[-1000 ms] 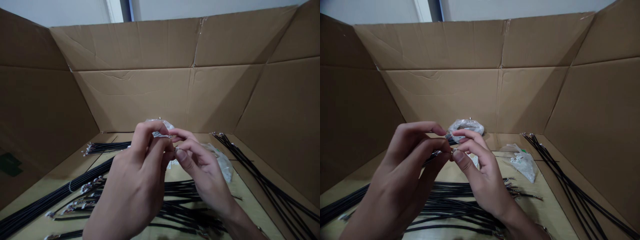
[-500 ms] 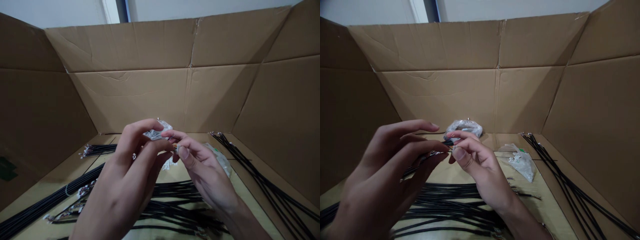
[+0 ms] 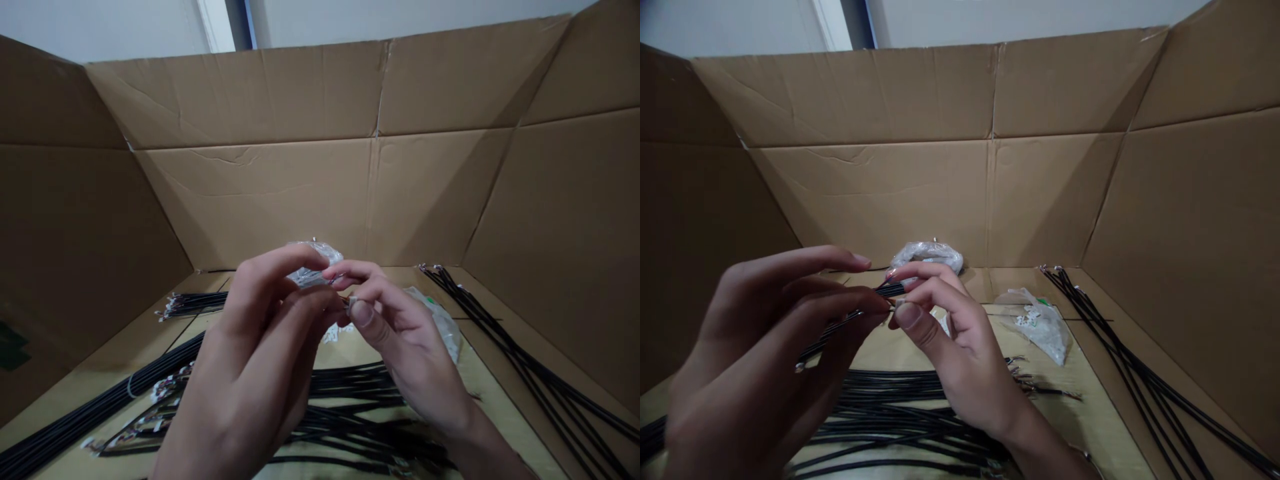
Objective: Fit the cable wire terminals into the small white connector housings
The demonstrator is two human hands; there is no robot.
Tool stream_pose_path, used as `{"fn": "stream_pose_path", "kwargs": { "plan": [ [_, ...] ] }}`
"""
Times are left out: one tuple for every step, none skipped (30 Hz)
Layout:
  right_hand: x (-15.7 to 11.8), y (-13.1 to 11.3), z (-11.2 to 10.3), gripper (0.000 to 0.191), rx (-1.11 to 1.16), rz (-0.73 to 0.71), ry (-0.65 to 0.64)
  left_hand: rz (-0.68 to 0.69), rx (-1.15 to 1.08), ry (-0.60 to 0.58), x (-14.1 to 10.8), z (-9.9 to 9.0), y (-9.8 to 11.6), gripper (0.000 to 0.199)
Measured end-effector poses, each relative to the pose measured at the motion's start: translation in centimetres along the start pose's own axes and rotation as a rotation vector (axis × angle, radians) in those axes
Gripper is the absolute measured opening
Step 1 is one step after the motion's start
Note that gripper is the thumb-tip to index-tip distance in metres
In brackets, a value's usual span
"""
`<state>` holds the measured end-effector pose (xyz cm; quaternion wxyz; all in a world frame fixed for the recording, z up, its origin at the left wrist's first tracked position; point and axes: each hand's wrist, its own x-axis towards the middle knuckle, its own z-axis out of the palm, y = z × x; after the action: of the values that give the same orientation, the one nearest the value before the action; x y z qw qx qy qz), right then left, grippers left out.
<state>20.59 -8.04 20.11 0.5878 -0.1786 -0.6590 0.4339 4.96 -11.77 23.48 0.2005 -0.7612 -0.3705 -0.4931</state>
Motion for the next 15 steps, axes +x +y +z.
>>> {"fn": "stream_pose_path", "kwargs": {
  "plan": [
    [-0.07, -0.01, 0.05, 0.019, -0.03, -0.021, 0.013, 0.004, -0.004, 0.006, -0.08, 0.08, -0.05, 0.026],
    [-0.14, 0.0, 0.08, 0.019, -0.054, -0.041, 0.025, 0.011, -0.01, 0.004, -0.16, 0.14, -0.14, 0.026],
    [-0.2, 0.03, 0.11, 0.018, -0.069, -0.07, 0.033, 0.024, -0.019, 0.021, -0.23, 0.19, -0.25, 0.025],
    [-0.23, 0.06, 0.11, 0.017, -0.077, -0.083, 0.033, 0.026, -0.027, 0.01, -0.29, 0.22, -0.37, 0.026],
    [-0.23, 0.11, 0.1, 0.017, -0.083, -0.095, 0.038, 0.027, -0.033, 0.012, -0.32, 0.24, -0.49, 0.026],
    [-0.2, 0.16, 0.08, 0.017, -0.087, -0.099, 0.044, 0.02, -0.038, 0.006, -0.33, 0.26, -0.59, 0.025],
    [-0.15, 0.21, 0.05, 0.017, -0.076, -0.093, 0.033, 0.012, -0.045, 0.003, -0.3, 0.28, -0.65, 0.024],
    [-0.08, 0.26, 0.02, 0.019, -0.047, -0.064, 0.021, 0.004, -0.053, 0.008, -0.24, 0.31, -0.68, 0.02],
    [0.0, 0.31, -0.02, 0.02, -0.006, -0.04, 0.008, -0.01, -0.063, 0.003, -0.15, 0.36, -0.66, 0.016],
    [0.07, 0.35, -0.07, 0.021, 0.043, -0.013, -0.002, -0.021, -0.074, -0.002, -0.05, 0.43, -0.62, 0.012],
    [0.14, 0.38, -0.11, 0.021, 0.093, 0.012, -0.01, -0.026, -0.086, 0.0, 0.07, 0.52, -0.55, 0.01],
    [0.19, 0.41, -0.15, 0.021, 0.138, 0.026, -0.014, -0.029, -0.095, -0.002, 0.17, 0.61, -0.47, 0.01],
    [0.23, 0.43, -0.19, 0.02, 0.176, 0.037, -0.019, -0.032, -0.1, -0.006, 0.26, 0.7, -0.4, 0.011],
    [0.25, 0.43, -0.22, 0.02, 0.208, 0.049, -0.026, -0.032, -0.103, -0.008, 0.32, 0.75, -0.34, 0.012],
    [0.26, 0.43, -0.26, 0.019, 0.235, 0.059, -0.035, -0.032, -0.102, -0.009, 0.35, 0.78, -0.3, 0.012]
  ]
}}
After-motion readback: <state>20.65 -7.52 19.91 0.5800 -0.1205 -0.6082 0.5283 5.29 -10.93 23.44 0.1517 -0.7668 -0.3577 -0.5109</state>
